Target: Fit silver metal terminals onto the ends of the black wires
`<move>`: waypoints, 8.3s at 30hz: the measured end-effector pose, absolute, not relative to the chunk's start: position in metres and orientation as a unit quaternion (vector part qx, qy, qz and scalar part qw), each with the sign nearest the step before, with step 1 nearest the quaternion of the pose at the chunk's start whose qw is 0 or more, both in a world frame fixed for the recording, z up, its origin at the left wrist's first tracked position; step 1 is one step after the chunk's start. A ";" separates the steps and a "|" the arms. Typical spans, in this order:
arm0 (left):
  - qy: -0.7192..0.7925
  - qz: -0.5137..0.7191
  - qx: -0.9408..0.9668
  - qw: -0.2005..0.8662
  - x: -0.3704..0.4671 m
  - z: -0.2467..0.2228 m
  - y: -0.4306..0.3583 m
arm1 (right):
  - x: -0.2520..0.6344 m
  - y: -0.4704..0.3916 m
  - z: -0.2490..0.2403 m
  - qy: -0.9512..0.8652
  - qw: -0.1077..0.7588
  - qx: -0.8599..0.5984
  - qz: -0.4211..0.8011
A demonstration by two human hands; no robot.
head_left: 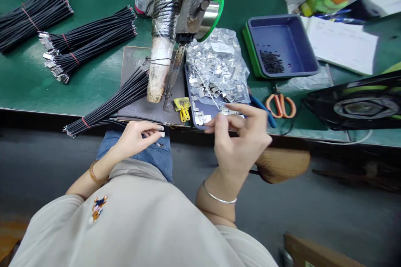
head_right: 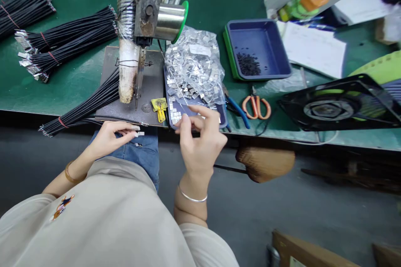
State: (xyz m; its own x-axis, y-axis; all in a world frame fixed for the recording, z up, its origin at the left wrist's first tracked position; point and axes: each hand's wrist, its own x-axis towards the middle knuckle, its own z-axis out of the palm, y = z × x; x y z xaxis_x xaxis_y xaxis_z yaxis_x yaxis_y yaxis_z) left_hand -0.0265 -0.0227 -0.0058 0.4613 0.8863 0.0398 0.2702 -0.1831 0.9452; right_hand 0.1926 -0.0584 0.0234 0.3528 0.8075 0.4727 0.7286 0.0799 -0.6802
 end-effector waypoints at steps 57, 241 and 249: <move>0.413 0.392 0.609 0.553 -0.012 -0.005 -0.012 | 0.141 -0.049 0.001 -0.556 0.543 -0.567 0.271; 0.405 0.449 0.459 0.651 0.000 0.006 -0.004 | 0.135 -0.041 -0.014 -0.648 0.535 -0.540 0.051; 0.404 0.456 0.464 0.644 0.000 0.011 -0.003 | 0.134 -0.041 -0.008 -0.649 0.541 -0.531 0.057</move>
